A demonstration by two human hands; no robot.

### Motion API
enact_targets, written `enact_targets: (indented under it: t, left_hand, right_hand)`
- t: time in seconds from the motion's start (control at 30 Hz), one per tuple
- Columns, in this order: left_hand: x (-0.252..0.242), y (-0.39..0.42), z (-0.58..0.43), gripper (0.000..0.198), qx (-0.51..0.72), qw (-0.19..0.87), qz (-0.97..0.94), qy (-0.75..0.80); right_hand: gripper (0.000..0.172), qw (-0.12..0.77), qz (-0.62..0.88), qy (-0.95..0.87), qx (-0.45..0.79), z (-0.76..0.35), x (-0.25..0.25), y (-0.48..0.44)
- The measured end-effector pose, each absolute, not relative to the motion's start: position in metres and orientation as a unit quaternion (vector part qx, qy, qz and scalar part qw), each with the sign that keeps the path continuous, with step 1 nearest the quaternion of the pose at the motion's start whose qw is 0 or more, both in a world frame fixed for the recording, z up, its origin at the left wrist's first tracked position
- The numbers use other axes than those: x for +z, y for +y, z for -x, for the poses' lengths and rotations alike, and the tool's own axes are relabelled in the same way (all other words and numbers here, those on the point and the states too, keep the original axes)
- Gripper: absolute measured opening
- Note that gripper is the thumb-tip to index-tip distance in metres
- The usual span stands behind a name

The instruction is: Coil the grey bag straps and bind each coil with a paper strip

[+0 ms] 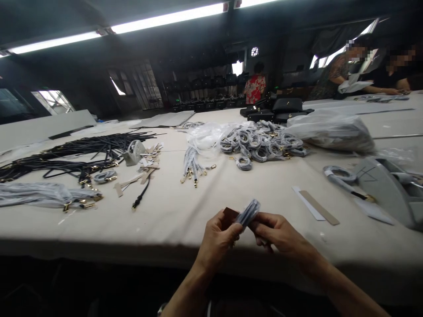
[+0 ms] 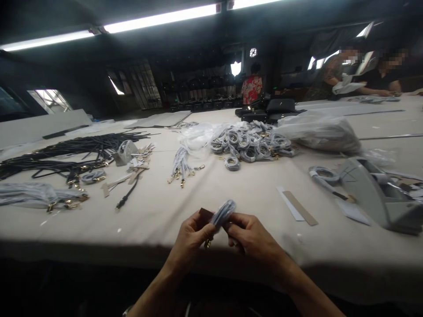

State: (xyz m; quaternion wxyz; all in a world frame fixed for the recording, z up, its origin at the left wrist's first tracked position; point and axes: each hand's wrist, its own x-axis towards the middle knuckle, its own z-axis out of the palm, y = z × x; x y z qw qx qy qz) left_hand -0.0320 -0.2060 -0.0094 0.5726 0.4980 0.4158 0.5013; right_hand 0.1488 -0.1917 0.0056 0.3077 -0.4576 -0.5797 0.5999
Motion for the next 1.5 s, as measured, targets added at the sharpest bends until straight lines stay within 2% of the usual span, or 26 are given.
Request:
enact_targets:
  t: [0.07,0.13,0.27,0.33,0.4,0.5,0.63,0.7,0.87,0.97,1.2,1.27,1.37,1.5]
  left_hand:
    - [-0.007,-0.206,0.033,0.014,0.486,0.495,-0.560,0.454]
    - [-0.008,-0.204,0.033,0.010,0.475,0.435,-0.593,0.483]
    - [-0.014,-0.195,0.035,0.009,0.443,0.440,-0.599,0.501]
    - [-0.014,-0.189,0.037,0.009,0.429,0.449,-0.606,0.497]
    - [-0.012,-0.183,0.037,0.008,0.418,0.444,-0.619,0.495]
    - [-0.013,-0.179,0.033,0.006,0.394,0.392,-0.657,0.510]
    - [-0.027,-0.177,0.020,0.008,0.356,0.253,-0.740,0.512]
    - [-0.036,-0.176,0.017,0.009,0.357,0.218,-0.765,0.490]
    - [-0.044,-0.175,0.024,0.020,0.361,0.262,-0.777,0.444]
    - [-0.043,-0.177,0.029,0.027,0.349,0.295,-0.783,0.422]
    - [-0.057,-0.180,0.018,0.014,0.385,0.253,-0.740,0.490]
    - [-0.060,-0.179,0.016,0.016,0.390,0.243,-0.738,0.494]
    - [-0.062,-0.178,0.016,0.018,0.390,0.236,-0.747,0.483]
    - [-0.062,-0.177,0.019,0.017,0.384,0.223,-0.759,0.476]
  right_hand:
    - [0.043,0.306,0.472,-0.555,0.613,-0.147,-0.006,-0.195]
    - [0.043,0.304,0.506,-0.555,0.586,-0.143,-0.021,-0.202]
    - [0.041,0.377,0.560,-0.628,0.387,-0.141,-0.053,-0.217]
    - [0.040,0.412,0.532,-0.679,0.295,-0.146,-0.065,-0.220]
    - [0.043,0.404,0.462,-0.753,0.236,-0.153,-0.071,-0.219]
    - [0.046,0.377,0.354,-0.843,0.148,-0.163,-0.065,-0.211]
    - [0.027,0.354,0.321,-0.878,0.044,-0.167,-0.039,-0.197]
    - [0.021,0.350,0.333,-0.876,0.008,-0.167,-0.029,-0.190]
    - [0.019,0.390,0.355,-0.842,0.112,-0.173,-0.037,-0.171]
    - [0.019,0.381,0.358,-0.841,0.141,-0.176,-0.046,-0.164]
    - [0.007,0.339,0.403,-0.831,0.180,-0.177,-0.046,-0.161]
    - [0.018,0.332,0.425,-0.819,0.197,-0.177,-0.044,-0.161]
    - [0.033,0.293,0.420,-0.833,0.209,-0.176,-0.037,-0.158]
    - [0.019,0.193,0.387,-0.889,0.149,-0.171,-0.021,-0.152]
